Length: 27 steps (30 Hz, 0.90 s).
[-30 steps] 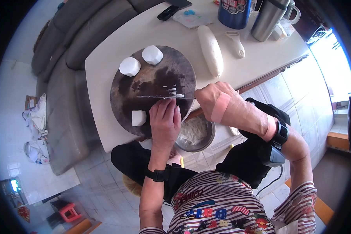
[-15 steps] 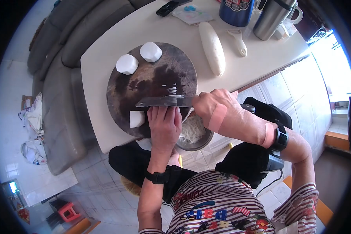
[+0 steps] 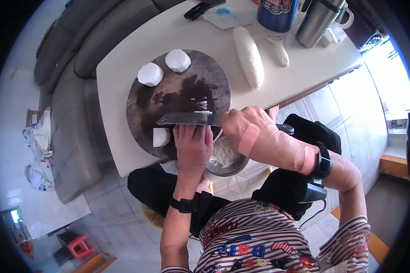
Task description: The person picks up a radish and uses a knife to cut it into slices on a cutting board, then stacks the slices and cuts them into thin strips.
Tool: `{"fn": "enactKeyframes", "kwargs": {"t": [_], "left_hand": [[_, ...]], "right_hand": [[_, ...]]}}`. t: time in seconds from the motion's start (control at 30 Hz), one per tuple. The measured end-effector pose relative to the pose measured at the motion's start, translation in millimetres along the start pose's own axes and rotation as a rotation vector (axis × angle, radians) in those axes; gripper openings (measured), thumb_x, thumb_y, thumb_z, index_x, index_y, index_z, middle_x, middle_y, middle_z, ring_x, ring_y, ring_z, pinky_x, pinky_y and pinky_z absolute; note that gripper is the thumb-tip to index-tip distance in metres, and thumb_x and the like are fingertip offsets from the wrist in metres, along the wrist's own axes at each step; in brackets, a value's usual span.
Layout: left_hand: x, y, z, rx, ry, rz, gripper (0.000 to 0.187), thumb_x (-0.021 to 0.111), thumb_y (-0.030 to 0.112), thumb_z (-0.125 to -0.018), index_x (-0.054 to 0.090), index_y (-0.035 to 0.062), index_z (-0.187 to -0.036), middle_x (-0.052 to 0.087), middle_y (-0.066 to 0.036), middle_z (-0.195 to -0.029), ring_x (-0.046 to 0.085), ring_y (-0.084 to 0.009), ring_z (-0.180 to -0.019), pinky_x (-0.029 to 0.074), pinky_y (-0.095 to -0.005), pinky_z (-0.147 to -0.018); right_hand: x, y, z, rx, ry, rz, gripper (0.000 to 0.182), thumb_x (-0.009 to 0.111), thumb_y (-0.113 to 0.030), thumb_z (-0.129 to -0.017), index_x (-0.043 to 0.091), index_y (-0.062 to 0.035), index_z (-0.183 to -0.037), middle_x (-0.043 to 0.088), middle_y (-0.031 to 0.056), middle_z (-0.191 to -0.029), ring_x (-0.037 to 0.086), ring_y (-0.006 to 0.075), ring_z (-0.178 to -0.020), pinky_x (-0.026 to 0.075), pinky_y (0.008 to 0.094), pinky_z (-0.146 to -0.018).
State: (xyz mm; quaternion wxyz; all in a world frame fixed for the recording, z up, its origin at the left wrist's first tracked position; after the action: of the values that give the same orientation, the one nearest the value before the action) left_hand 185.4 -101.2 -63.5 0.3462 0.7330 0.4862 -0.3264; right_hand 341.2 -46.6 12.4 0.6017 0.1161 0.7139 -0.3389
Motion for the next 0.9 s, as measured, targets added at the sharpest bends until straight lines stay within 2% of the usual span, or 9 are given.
{"fn": "enactKeyframes", "kwargs": {"t": [0.03,0.1,0.27,0.33,0.37,0.57,0.6,0.67,0.9], "left_hand": [[-0.3,-0.3,0.3,0.001,-0.002,0.001,0.024,0.066,0.006,-0.078,0.064,0.0009,-0.101,0.058,-0.014,-0.102,0.056,-0.0353,-0.099,0.044,-0.0489,-0.087],[-2.5,0.5,0.3,-0.017,-0.024,0.009,0.022,0.066,0.006,-0.078,0.065,0.0006,-0.1,0.059,-0.015,-0.102,0.057,-0.0354,-0.099,0.045,-0.0479,-0.087],[-10.0,-0.1,-0.5,-0.035,-0.04,0.139,0.022,0.065,0.002,-0.077,0.066,-0.0006,-0.099,0.061,-0.015,-0.101,0.058,-0.0364,-0.096,0.047,-0.046,-0.085],[-11.7,-2.1,1.7,-0.036,-0.03,0.161,0.022,0.064,-0.001,-0.076,0.066,-0.0015,-0.098,0.062,-0.016,-0.099,0.059,-0.0371,-0.092,0.048,-0.0452,-0.083],[-9.7,-2.7,3.2,-0.035,-0.028,0.162,0.022,0.064,-0.001,-0.076,0.066,-0.0021,-0.098,0.063,-0.016,-0.099,0.059,-0.0373,-0.093,0.049,-0.0453,-0.083],[-6.6,-2.5,5.1,0.007,-0.01,0.113,0.022,0.064,0.002,-0.079,0.065,-0.0026,-0.101,0.061,-0.016,-0.103,0.059,-0.0374,-0.096,0.048,-0.0466,-0.086],[-6.7,-2.3,6.1,0.019,-0.016,0.077,0.022,0.064,0.005,-0.081,0.064,-0.0019,-0.102,0.06,-0.016,-0.104,0.058,-0.0368,-0.098,0.047,-0.0471,-0.088],[-6.9,-1.1,6.3,0.01,-0.032,0.069,0.022,0.065,0.005,-0.081,0.064,-0.0017,-0.103,0.059,-0.016,-0.105,0.058,-0.0367,-0.099,0.047,-0.0477,-0.089],[-6.4,-0.2,5.0,0.006,-0.012,0.074,0.023,0.066,0.005,-0.08,0.064,-0.001,-0.102,0.058,-0.015,-0.104,0.057,-0.0346,-0.1,0.045,-0.0486,-0.091]], "right_hand": [[4.2,0.0,-0.8,0.002,0.0,-0.002,0.011,0.061,-0.001,-0.067,0.06,0.0037,-0.077,0.065,0.02,-0.071,0.068,0.035,-0.068,0.053,0.041,-0.057],[10.6,-4.3,-3.5,-0.114,0.168,-0.022,0.008,0.061,-0.001,-0.066,0.061,0.0028,-0.073,0.064,0.0204,-0.069,0.068,0.0345,-0.066,0.053,0.0395,-0.056],[9.6,-2.2,-12.0,-0.083,0.119,-0.049,0.006,0.061,-0.003,-0.067,0.061,0.002,-0.07,0.063,0.0183,-0.068,0.067,0.0339,-0.064,0.053,0.0389,-0.056],[6.5,-2.4,-6.3,-0.006,0.059,-0.013,0.006,0.062,-0.007,-0.071,0.067,-0.004,-0.069,0.065,0.0154,-0.068,0.068,0.0302,-0.07,0.053,0.0372,-0.059],[5.4,-4.9,-3.7,0.006,0.039,0.006,0.006,0.061,-0.006,-0.07,0.066,-0.0032,-0.068,0.065,0.0159,-0.068,0.068,0.0308,-0.07,0.053,0.0378,-0.058],[8.2,-4.3,-2.7,-0.069,0.084,0.033,0.004,0.061,-0.006,-0.069,0.064,-0.0048,-0.066,0.065,0.0145,-0.069,0.068,0.0303,-0.069,0.053,0.0377,-0.058],[9.9,-4.0,-5.2,-0.069,0.082,0.032,0.004,0.061,-0.006,-0.069,0.064,-0.0048,-0.066,0.065,0.0145,-0.069,0.068,0.0303,-0.069,0.053,0.0377,-0.058],[11.0,-5.3,-10.6,-0.105,0.112,-0.022,0.007,0.059,-0.002,-0.068,0.059,0.0027,-0.074,0.064,0.0194,-0.072,0.067,0.0345,-0.065,0.053,0.04,-0.057],[7.2,-3.9,-2.0,-0.007,0.057,-0.017,0.008,0.059,-0.003,-0.069,0.059,0.0035,-0.074,0.064,0.0197,-0.072,0.067,0.035,-0.066,0.053,0.0404,-0.057]]}}
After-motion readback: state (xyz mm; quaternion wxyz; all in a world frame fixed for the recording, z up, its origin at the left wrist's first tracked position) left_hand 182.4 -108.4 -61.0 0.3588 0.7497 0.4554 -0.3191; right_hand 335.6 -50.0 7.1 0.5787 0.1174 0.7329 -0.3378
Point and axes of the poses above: each hand's wrist, its own z-axis away from the middle knuckle, its own x-axis out of the palm, y = z × x, the point moved 2 cm from there along -z, towards the middle knuckle
